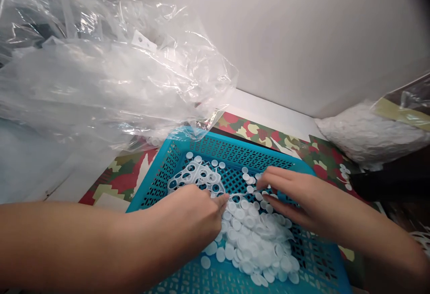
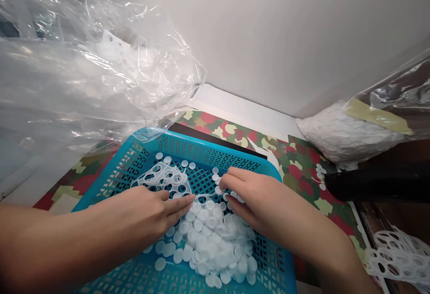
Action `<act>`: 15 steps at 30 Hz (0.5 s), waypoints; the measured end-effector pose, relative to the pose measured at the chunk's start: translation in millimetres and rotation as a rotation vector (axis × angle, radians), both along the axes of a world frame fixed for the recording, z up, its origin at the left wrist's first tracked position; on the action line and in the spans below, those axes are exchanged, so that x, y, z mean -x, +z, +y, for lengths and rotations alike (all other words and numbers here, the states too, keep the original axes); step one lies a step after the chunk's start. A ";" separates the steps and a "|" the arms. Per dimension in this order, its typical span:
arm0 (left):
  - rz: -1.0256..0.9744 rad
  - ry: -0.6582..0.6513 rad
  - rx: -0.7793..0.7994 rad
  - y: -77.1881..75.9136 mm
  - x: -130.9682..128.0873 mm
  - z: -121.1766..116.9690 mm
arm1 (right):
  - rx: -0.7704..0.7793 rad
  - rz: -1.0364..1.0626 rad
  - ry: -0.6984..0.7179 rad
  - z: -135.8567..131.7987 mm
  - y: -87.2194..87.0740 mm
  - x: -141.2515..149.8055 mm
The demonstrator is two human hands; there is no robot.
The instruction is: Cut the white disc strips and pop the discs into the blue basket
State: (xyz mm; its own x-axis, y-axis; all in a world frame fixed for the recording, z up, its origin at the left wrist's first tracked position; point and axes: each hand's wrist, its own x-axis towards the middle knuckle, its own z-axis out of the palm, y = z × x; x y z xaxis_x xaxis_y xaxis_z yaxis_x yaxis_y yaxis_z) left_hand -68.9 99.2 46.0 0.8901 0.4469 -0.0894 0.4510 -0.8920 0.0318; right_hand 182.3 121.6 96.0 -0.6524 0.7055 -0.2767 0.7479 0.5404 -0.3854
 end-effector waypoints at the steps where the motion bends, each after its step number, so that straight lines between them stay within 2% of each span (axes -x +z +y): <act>1: 0.005 -0.009 0.005 1.7 -1.3 0.7 | -0.038 0.002 -0.014 1.5 -3.8 1.2; 3: 0.042 -0.030 0.023 5.9 -4.8 1.9 | -0.044 -0.006 0.005 2.7 -9.1 5.3; 7: 0.145 -0.052 0.068 13.4 -11.0 3.7 | 0.073 -0.041 0.121 -0.7 -12.1 16.2; 11: 0.121 -0.043 0.038 15.1 -12.3 4.2 | 0.079 -0.055 0.110 -2.6 -10.1 20.2; 15: 0.088 -0.043 -0.001 11.5 -8.3 0.6 | 0.169 -0.060 0.113 -4.5 -2.5 9.8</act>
State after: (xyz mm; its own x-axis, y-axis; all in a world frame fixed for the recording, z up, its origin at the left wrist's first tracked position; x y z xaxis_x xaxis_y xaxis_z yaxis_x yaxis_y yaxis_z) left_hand -60.6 99.8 57.5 0.8973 0.4082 -0.1678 0.4130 -0.9107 -0.0070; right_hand 172.5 117.1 93.6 -0.7034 0.5692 -0.4257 0.7107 0.5535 -0.4342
